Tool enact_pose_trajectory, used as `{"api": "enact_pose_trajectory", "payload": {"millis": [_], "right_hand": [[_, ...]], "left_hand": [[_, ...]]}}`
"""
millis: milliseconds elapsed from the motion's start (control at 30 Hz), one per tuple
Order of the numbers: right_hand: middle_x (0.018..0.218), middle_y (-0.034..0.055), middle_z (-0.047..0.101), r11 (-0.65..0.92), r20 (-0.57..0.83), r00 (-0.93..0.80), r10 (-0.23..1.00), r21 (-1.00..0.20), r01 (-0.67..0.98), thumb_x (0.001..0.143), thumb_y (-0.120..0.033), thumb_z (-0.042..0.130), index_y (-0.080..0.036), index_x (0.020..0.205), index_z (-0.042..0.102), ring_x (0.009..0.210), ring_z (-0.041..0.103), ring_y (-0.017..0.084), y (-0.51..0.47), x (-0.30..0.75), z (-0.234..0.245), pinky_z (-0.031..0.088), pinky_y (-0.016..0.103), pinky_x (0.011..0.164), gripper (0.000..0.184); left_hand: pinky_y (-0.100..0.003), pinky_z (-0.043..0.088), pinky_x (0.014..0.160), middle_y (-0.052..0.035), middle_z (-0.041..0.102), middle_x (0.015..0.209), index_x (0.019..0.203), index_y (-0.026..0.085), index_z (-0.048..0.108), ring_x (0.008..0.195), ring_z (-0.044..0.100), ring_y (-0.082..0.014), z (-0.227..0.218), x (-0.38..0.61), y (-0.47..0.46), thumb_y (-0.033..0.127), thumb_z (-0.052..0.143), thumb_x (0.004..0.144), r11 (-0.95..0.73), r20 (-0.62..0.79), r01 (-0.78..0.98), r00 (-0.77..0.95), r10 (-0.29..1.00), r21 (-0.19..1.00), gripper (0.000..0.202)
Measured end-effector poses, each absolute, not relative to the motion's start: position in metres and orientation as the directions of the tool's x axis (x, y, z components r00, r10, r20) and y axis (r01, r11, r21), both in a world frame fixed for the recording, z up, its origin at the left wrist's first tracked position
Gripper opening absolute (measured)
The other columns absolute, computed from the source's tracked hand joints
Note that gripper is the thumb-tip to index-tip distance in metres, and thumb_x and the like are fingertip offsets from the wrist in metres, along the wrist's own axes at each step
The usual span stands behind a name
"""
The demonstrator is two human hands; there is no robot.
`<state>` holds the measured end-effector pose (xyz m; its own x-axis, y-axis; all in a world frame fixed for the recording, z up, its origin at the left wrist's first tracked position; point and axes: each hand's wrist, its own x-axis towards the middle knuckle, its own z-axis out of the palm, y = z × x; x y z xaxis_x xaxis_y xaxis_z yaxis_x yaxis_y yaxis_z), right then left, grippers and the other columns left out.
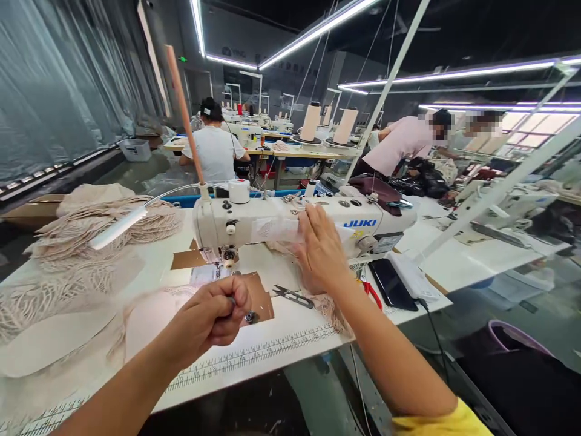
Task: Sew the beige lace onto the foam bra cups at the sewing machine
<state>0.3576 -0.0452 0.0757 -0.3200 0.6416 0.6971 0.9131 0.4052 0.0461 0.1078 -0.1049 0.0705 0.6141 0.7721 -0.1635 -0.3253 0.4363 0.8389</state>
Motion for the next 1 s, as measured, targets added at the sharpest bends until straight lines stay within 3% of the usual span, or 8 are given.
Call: {"api": "enact_pose_trajectory", "payload": {"millis": [100, 233, 467, 533, 633, 733, 867, 1000], "right_hand": [[0.128, 0.0158, 0.058, 0.537, 0.515, -0.463, 0.721, 0.006, 0.844, 0.092, -0.024, 0.043, -0.014, 0.125, 0.056, 0.125, 0.048, 0.027, -0.083, 0.366, 0.034, 0.041, 0.046, 0.103, 0.037], [0.113, 0.0168, 0.066, 0.427, 0.073, -0.428, 0.901, 0.030, 0.904, 0.081, -0.004, 0.048, -0.009, 0.117, 0.062, 0.103, 0.062, 0.025, -0.100, 0.355, -0.003, 0.050, 0.035, 0.088, 0.039], [0.098, 0.0174, 0.069, 0.340, 0.046, -0.340, 0.939, 0.005, 0.940, 0.080, 0.000, 0.042, -0.008, 0.122, 0.058, 0.084, 0.066, 0.024, -0.090, 0.338, 0.005, 0.051, 0.033, 0.074, 0.046], [0.100, 0.0129, 0.068, 0.374, 0.113, -0.360, 0.926, -0.136, 0.918, 0.086, -0.007, 0.040, -0.012, 0.128, 0.054, 0.089, 0.065, 0.022, -0.101, 0.343, 0.010, 0.050, 0.033, 0.078, 0.045], [0.083, 0.0058, 0.065, 0.356, 0.209, -0.290, 0.934, -0.619, 0.700, 0.095, -0.031, 0.037, -0.018, 0.114, 0.064, 0.082, 0.061, 0.020, -0.122, 0.350, 0.010, 0.050, 0.033, 0.077, 0.035], [0.067, -0.0002, 0.053, 0.120, 0.051, -0.187, 0.981, -0.917, 0.380, 0.093, -0.049, 0.043, -0.018, 0.092, 0.070, 0.056, 0.048, 0.013, -0.133, 0.352, 0.004, 0.045, 0.027, 0.057, 0.041], [0.069, -0.0012, 0.050, -0.099, -0.102, -0.087, 0.991, -0.994, 0.038, 0.079, -0.053, 0.064, -0.018, 0.100, 0.071, 0.053, 0.037, 0.009, -0.132, 0.345, 0.000, 0.028, 0.021, 0.044, 0.042], [0.065, -0.0016, 0.049, -0.116, -0.115, -0.025, 0.993, -0.991, -0.071, 0.073, -0.052, 0.071, -0.016, 0.106, 0.071, 0.050, 0.034, 0.007, -0.125, 0.337, 0.001, 0.019, 0.019, 0.041, 0.049]], "left_hand": [[-0.014, 0.015, 0.039, 0.0049, 0.046, 0.064, 0.072, 0.016, 0.047, 0.040, 0.020, 0.0005, 0.041, 0.101, -0.120, 0.010, 0.047, 0.064, 0.476, -0.197, -0.342, 0.606, 0.770, 0.811, 0.010], [-0.015, 0.017, 0.041, 0.0040, 0.047, 0.067, 0.074, 0.015, 0.048, 0.042, 0.023, -0.0002, 0.011, 0.109, -0.138, 0.013, 0.047, 0.067, 0.483, -0.224, -0.292, 0.616, 0.755, 0.825, 0.007], [-0.017, 0.015, 0.042, 0.0039, 0.046, 0.066, 0.077, 0.015, 0.048, 0.044, 0.025, -0.0020, -0.004, 0.117, -0.143, 0.016, 0.045, 0.070, 0.380, -0.206, -0.181, 0.595, 0.776, 0.907, 0.008], [-0.018, 0.014, 0.042, 0.0039, 0.046, 0.066, 0.076, 0.015, 0.047, 0.044, 0.024, -0.0022, -0.007, 0.114, -0.140, 0.017, 0.045, 0.069, 0.356, -0.191, -0.177, 0.590, 0.785, 0.918, 0.008], [-0.018, 0.015, 0.042, 0.0039, 0.045, 0.066, 0.076, 0.016, 0.047, 0.044, 0.025, -0.0030, -0.012, 0.112, -0.136, 0.017, 0.045, 0.069, 0.327, -0.176, -0.162, 0.586, 0.791, 0.931, 0.007], [-0.018, 0.017, 0.043, 0.0037, 0.045, 0.066, 0.077, 0.016, 0.047, 0.047, 0.026, -0.0043, -0.015, 0.112, -0.135, 0.016, 0.042, 0.072, 0.294, -0.177, -0.114, 0.580, 0.795, 0.949, 0.007], [-0.019, 0.021, 0.045, 0.0040, 0.043, 0.066, 0.077, 0.016, 0.047, 0.048, 0.028, -0.0053, -0.018, 0.114, -0.137, 0.015, 0.040, 0.076, 0.238, -0.175, -0.035, 0.578, 0.797, 0.971, 0.007], [-0.019, 0.023, 0.045, 0.0037, 0.046, 0.067, 0.078, 0.016, 0.049, 0.049, 0.031, -0.0060, -0.021, 0.114, -0.137, 0.013, 0.039, 0.077, 0.213, -0.172, -0.003, 0.575, 0.800, 0.977, 0.010]]}}
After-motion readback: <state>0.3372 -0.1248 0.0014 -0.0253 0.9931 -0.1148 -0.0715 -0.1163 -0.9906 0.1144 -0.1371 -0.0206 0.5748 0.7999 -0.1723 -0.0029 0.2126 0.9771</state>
